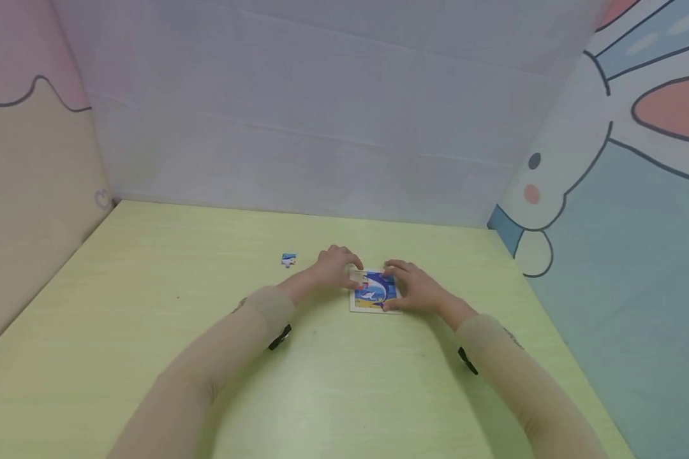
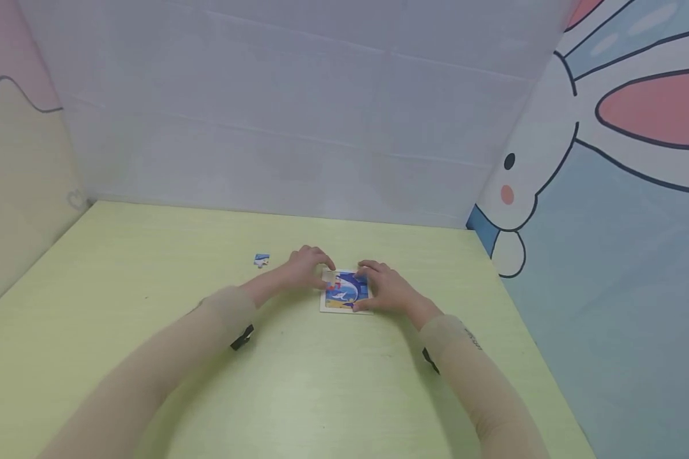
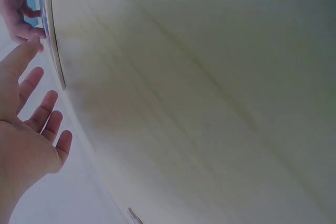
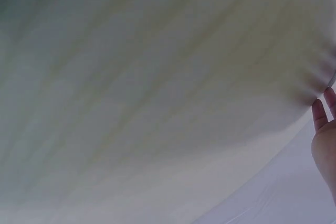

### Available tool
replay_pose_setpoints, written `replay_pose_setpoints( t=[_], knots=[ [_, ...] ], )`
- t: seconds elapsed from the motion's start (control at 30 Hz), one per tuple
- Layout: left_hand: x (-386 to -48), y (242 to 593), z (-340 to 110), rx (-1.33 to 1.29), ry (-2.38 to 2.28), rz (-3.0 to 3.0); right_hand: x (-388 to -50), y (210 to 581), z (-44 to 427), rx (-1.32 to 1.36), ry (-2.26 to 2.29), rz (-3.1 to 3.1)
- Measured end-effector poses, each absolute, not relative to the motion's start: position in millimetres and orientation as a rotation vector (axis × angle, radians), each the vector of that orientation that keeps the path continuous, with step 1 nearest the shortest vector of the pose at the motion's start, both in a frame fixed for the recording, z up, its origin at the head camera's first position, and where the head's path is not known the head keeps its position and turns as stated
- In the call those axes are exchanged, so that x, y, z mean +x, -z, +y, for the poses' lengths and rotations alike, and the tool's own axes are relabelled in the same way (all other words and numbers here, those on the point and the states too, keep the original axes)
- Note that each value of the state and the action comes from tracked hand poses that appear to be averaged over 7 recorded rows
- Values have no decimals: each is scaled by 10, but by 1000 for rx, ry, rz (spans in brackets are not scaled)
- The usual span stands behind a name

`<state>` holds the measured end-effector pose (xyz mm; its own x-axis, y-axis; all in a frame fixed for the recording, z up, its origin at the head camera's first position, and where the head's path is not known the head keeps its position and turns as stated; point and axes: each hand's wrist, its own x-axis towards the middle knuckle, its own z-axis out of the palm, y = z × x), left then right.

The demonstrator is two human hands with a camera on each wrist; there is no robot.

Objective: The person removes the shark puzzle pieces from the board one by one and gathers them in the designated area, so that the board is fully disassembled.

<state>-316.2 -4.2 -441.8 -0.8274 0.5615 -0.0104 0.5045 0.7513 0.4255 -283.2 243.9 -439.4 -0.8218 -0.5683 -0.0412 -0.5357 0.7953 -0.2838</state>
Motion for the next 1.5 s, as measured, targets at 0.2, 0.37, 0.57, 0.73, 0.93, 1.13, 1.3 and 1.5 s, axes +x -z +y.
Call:
replay_pose_setpoints(
  t=[0.2,0.37,0.57,0.73,0.93,1.13,1.3,1.5],
  knots=[
    [-3189,4446,21,900,-575,2782,-2838,4400,2489,-848,382,2838],
    [-3191,4455,36,927,-550,2750,-2850,4422,2523,-832,367,2834],
    [-3173,4439,30,942,-595,2721,-2838,4454,2531,-840,347,2872],
    [-3172,4440,28,940,-600,2711,-2816,4467,2529,-841,363,2885],
    [-3192,4472,25,917,-626,2704,-2811,4473,2525,-850,384,2887],
    [-3187,4482,12,902,-700,2689,-2822,4489,2525,-853,379,2883],
    [-3188,4485,18,915,-731,2706,-2826,4502,2529,-858,382,2885],
    [-3212,4453,54,907,-785,2685,-2823,4490,2516,-864,391,2888]
  ],
)
